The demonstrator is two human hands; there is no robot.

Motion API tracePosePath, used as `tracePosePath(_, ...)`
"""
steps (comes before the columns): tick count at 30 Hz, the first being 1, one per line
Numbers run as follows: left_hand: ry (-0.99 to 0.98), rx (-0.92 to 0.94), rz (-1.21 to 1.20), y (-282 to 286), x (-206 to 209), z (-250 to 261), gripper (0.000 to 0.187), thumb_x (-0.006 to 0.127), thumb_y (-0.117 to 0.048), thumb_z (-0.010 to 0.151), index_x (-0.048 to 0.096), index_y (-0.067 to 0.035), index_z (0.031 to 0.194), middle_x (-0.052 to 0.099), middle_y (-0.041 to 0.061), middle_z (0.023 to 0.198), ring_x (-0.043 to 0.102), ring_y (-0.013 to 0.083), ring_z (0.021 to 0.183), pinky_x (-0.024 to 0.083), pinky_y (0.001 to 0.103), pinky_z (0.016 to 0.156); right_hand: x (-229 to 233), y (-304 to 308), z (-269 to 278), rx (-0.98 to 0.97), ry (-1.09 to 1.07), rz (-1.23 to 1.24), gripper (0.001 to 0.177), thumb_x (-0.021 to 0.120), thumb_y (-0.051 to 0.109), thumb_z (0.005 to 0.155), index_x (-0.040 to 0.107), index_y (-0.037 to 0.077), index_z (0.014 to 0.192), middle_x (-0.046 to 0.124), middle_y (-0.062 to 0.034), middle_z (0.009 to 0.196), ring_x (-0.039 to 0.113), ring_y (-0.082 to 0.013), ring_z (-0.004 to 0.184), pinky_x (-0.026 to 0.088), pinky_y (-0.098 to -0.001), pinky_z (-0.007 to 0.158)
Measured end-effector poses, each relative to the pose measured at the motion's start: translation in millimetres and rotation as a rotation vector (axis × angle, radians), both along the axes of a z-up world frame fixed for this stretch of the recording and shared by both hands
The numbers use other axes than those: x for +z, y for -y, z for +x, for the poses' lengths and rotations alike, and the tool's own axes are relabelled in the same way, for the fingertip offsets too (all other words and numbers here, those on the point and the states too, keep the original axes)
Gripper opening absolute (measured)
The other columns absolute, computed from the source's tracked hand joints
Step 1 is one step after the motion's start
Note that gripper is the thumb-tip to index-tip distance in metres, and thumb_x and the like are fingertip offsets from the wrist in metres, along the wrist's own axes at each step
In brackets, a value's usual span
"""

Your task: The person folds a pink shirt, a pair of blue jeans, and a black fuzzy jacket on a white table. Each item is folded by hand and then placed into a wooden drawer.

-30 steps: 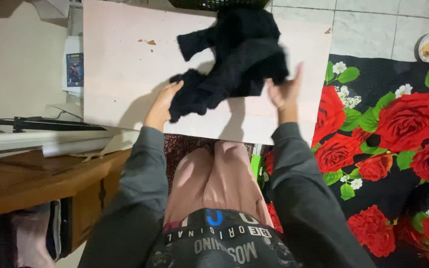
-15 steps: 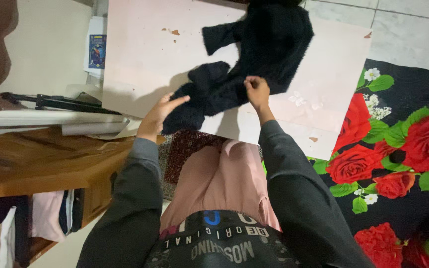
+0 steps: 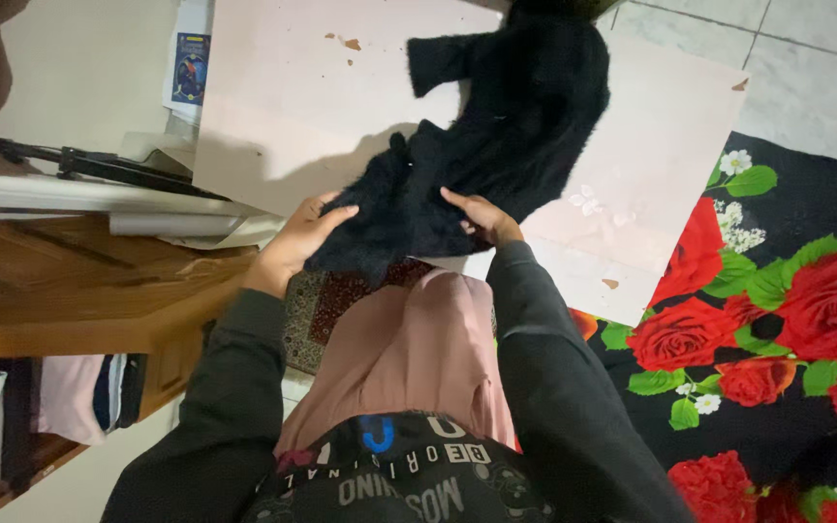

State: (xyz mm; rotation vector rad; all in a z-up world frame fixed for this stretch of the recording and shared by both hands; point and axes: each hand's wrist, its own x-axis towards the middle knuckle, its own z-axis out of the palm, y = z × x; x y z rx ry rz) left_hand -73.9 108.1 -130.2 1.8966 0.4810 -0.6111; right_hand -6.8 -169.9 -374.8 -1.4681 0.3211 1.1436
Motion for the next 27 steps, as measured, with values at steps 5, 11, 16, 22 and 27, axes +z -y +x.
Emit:
tracePosePath(5, 0.039, 0.211, 0.013, 8.4, 4.8, 1.1, 0.07, 0.062, -0.04, 0.081, 0.04, -0.001, 0.134, 0.045, 0.019, 0.132, 0.042, 0.028, 0.122, 0.034, 0.037, 0.1, -16.5, 28.5, -8.1, -0.288, 0.236, -0.061, 0.08, 0.072, 0.048, 0.089, 0.039, -0.016, 0.124, 0.052, -0.0149, 0.116, 0.043, -0.021, 0.101, 0.037, -0.0396, 0.088)
tracePosePath(11, 0.325, 0.38, -0.292, -4.8, -14.6, 5.1, 0.061, 0.057, -0.04, 0.086, 0.045, 0.003, 0.129, 0.052, 0.018, 0.129, 0.05, 0.0279, 0.119, 0.041, 0.039, 0.1, 85.4, 90.7, -4.6, -0.798, 0.6, 0.135, 0.049, 0.057, 0.037, 0.095, 0.058, -0.01, 0.109, 0.062, -0.0126, 0.104, 0.057, -0.0189, 0.094, 0.046, -0.0319, 0.086)
tracePosePath(16, 0.271, 0.285, 0.207, -16.4, -96.6, 13.5, 0.068, 0.051, -0.048, 0.091, 0.042, 0.008, 0.129, 0.051, 0.024, 0.129, 0.048, 0.0302, 0.123, 0.036, 0.038, 0.104, 161.4, 117.7, -34.1, -0.933, 0.699, 0.3, 0.039, 0.056, 0.026, 0.093, 0.055, -0.006, 0.116, 0.061, -0.0091, 0.111, 0.057, -0.0172, 0.102, 0.046, -0.0299, 0.091)
tracePosePath(22, -0.311, -0.199, 0.166, -24.9, -121.9, -21.1, 0.082, 0.055, -0.057, 0.084, 0.032, 0.006, 0.133, 0.034, 0.026, 0.134, 0.031, 0.0349, 0.127, 0.027, 0.043, 0.101, 147.1, 147.1, -132.8, -0.805, 0.528, -0.107, 0.035, 0.056, 0.02, 0.091, 0.057, -0.005, 0.116, 0.063, -0.0053, 0.107, 0.058, -0.0141, 0.096, 0.045, -0.0257, 0.086)
tracePosePath(27, -0.38, -0.192, -0.172, -10.2, -128.7, -41.1, 0.078, 0.058, -0.053, 0.072, 0.052, 0.003, 0.126, 0.057, 0.024, 0.127, 0.05, 0.036, 0.121, 0.039, 0.042, 0.099, 91.2, 157.4, -179.4, -0.864, 0.116, -0.339, 0.038, 0.054, 0.023, 0.092, 0.053, -0.006, 0.116, 0.059, -0.0114, 0.103, 0.058, -0.0254, 0.088, 0.048, -0.0443, 0.075)
